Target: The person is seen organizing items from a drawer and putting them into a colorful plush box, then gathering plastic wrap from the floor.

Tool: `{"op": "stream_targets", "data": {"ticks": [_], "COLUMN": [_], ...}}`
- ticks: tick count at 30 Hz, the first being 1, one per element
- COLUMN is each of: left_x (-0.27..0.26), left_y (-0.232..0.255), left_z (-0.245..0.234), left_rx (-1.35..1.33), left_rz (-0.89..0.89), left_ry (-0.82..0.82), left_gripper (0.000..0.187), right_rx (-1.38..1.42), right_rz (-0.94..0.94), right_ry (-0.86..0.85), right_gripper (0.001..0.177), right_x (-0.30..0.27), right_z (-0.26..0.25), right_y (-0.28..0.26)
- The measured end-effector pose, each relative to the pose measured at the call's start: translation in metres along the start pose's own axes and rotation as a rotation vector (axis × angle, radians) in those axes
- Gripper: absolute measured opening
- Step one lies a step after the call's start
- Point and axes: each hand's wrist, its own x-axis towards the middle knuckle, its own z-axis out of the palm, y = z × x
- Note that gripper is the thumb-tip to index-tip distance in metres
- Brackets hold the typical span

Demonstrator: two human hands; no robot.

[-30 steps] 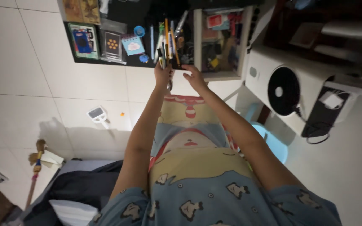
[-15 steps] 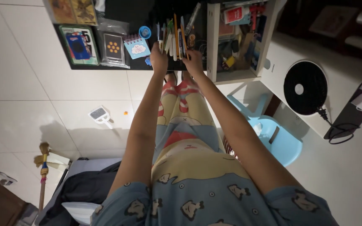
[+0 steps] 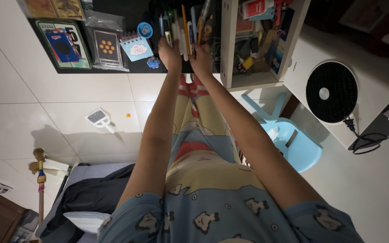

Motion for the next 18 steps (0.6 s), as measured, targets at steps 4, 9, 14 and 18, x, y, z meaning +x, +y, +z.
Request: {"op": "stream_targets", "data": {"ticks": [4, 9, 14, 18], "left_x": [-0.001, -0.007, -0.009, -0.007], "left_y": [0.006, 0.015, 0.008, 0.007], "left_z": [-0.01, -0.026, -0.029, -0.027], "left_rx": [0.028, -0.056, -0.107, -0.094], "left_rz": [0.009, 0.089, 0.103, 0.241], "left_ry": [0.009, -0.015, -0.009, 0.082], "left_gripper": [0.05, 0.065, 0.058, 0.062], "right_rx": [-0.023, -0.053, 0.022, 0.114], "right_rz": [0.017, -0.087, -0.225, -0.268], "right_ry": [0.014, 0.038, 0.033, -0.007], "right_gripper": [0.039, 0.032, 0.033, 0.035], "right_x": [-0.006, -0.013, -0.014, -0.016], "right_z": [-0.024, -0.041, -0.032, -0.023], "right_y": [-0.025, -0.046, -0.042, -0.034]}}
